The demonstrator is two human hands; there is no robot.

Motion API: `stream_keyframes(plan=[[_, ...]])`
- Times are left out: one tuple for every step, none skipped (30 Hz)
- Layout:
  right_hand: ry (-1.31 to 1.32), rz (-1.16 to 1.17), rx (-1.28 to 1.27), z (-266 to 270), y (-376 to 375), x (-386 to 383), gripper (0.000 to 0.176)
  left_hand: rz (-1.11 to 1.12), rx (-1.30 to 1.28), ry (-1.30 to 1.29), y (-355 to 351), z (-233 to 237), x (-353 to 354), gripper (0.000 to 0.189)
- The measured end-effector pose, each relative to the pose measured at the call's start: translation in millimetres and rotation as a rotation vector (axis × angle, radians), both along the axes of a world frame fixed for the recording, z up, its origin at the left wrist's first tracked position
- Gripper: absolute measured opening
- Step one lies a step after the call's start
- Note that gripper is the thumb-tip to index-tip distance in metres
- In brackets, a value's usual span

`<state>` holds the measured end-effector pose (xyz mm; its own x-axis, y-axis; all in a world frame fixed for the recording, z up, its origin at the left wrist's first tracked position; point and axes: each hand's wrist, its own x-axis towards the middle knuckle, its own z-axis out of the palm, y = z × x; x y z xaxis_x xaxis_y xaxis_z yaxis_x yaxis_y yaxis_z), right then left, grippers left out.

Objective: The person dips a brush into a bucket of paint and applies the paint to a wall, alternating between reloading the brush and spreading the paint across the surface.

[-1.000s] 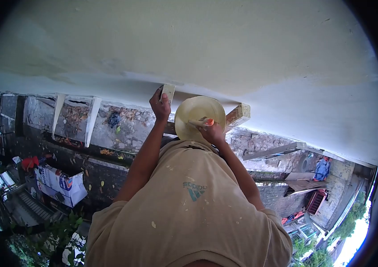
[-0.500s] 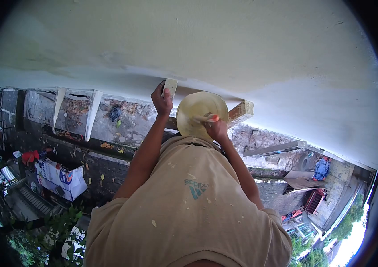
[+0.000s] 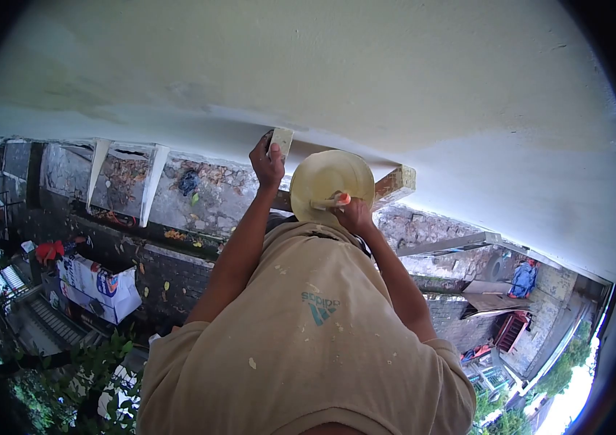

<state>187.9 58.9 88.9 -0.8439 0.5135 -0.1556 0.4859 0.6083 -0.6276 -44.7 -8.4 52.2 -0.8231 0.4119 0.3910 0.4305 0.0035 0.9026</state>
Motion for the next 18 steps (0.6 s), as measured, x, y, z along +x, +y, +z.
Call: stream_keyframes(plan=[[-0.017, 0.018, 0.008, 1, 0, 1, 0.02, 0.033, 0.007, 0.028, 1, 3, 3, 0.051], [-0.075, 0.026, 0.005, -1, 3, 2, 0.02, 0.065, 0.013, 0.054, 2, 7, 4, 0.05], [-0.134, 0.034, 0.001, -1, 8, 4, 0.02, 0.043, 0.022, 0.049, 2, 4, 4, 0.049], [-0.192, 0.044, -0.003, -1, 11, 6, 0.021, 0.022, 0.031, 0.044, 2, 2, 3, 0.048], [-0.058, -0.049, -0.081, 0, 14, 8, 0.021, 0.001, 0.04, 0.043, 2, 1, 1, 0.047], [0.079, -0.14, -0.159, 11, 14, 7, 0.022, 0.019, 0.025, 0.067, 2, 1, 0, 0.047], [0.214, -0.231, -0.237, 18, 15, 9, 0.023, 0.036, 0.01, 0.089, 1, 0, 1, 0.046], [0.241, -0.315, -0.302, 15, 17, 13, 0.024, 0.053, -0.004, 0.111, 1, 0, 2, 0.046], [0.297, -0.407, -0.382, 21, 15, 15, 0.023, 0.044, -0.006, 0.099, 0, -3, 2, 0.045], [0.354, -0.499, -0.46, 31, 12, 17, 0.023, 0.034, -0.006, 0.087, 0, -5, 1, 0.045], [0.412, -0.591, -0.538, 37, 10, 20, 0.023, 0.023, -0.005, 0.075, 0, -8, 1, 0.045], [0.505, -0.609, -0.552, 39, 8, 22, 0.031, 0.081, -0.016, 0.082, 1, -6, 5, 0.045], [0.558, -0.675, -0.611, 39, 5, 26, 0.03, 0.041, -0.001, 0.049, 1, -5, 5, 0.045], [0.613, -0.74, -0.67, 39, 1, 30, 0.03, -0.001, 0.015, 0.018, 1, -4, 2, 0.045], [0.669, -0.805, -0.731, 44, -2, 30, 0.03, -0.043, 0.03, -0.012, 0, -4, 0, 0.045], [0.774, -0.858, -0.928, 50, -6, 32, 0.023, -0.029, 0.016, 0.001, 0, -4, 1, 0.045], [0.937, -0.857, -1.057, 56, -11, 30, 0.019, -0.013, 0.0, 0.015, 0, -3, 0, 0.045], [0.994, -0.916, -1.161, 58, -13, 31, 0.019, 0.001, -0.015, 0.029, 0, -5, 1, 0.044]])
